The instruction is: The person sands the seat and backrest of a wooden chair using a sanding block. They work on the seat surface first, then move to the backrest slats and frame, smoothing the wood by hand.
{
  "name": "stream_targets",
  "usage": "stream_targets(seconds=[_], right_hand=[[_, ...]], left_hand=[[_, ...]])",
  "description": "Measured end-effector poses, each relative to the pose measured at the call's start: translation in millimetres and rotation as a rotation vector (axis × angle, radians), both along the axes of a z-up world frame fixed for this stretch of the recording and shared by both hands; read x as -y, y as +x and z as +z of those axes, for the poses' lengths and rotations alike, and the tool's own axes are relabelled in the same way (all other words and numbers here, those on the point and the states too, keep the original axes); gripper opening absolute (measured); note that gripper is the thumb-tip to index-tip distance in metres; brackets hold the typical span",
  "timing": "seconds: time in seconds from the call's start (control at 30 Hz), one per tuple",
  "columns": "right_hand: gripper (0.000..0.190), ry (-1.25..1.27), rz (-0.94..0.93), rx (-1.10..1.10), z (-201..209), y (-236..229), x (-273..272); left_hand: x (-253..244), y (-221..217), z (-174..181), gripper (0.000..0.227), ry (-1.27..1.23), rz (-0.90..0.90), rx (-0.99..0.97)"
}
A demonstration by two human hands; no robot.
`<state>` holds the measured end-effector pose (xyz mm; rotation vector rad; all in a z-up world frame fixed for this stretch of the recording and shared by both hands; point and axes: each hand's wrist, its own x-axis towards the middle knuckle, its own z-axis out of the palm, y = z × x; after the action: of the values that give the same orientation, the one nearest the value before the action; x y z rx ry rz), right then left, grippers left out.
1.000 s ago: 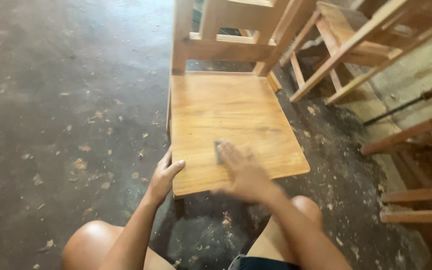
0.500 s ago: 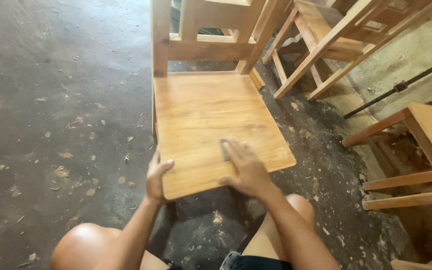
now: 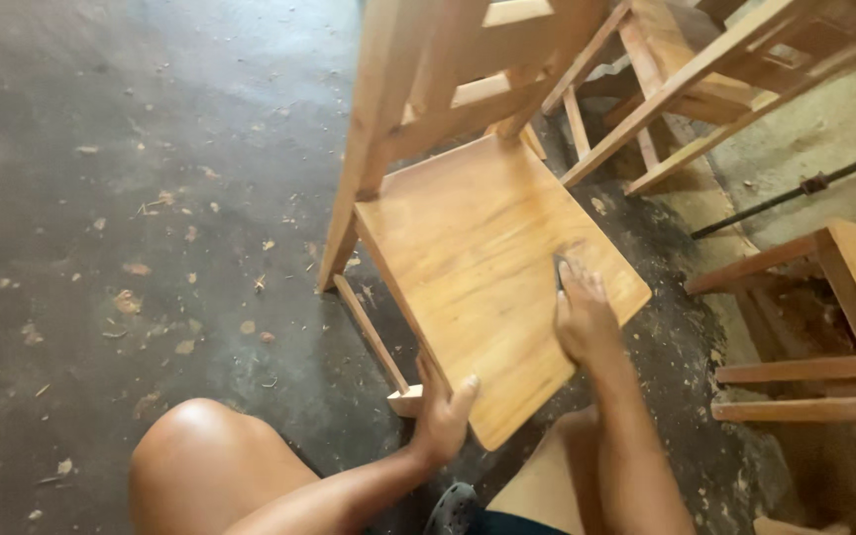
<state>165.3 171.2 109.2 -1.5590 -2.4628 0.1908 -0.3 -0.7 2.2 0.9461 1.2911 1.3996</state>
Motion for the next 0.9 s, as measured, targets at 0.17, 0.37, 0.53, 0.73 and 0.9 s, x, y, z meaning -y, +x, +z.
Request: stream_targets(seconds=[0.17,0.37,0.53,0.73,0.9], right_hand=[[0.062,-0.106,0.528,-0.023,2,-75,49],[0.076,-0.027,0.136,0.049,26,-86,5],[0.102,-0.126,0.572,0.138,18,-96,56],[0.096,-0.021,0.271,0.11,22,-71,-4],[0.093,-0.005,0.355,0.109,12,-48,-14]], left_hand=[[-1,-16,14,0.087,0.032,-0.046,0.076],[-31,-43,6,0.085,0.086,0.154,0.49],[-92,-108,-38,0.068,-0.302,0.033,0.779],[-116,-141,-54,0.056,-0.094,-0.18,1.089],[-102,-126,-39,0.061,-0.057,-0.208,1.131]])
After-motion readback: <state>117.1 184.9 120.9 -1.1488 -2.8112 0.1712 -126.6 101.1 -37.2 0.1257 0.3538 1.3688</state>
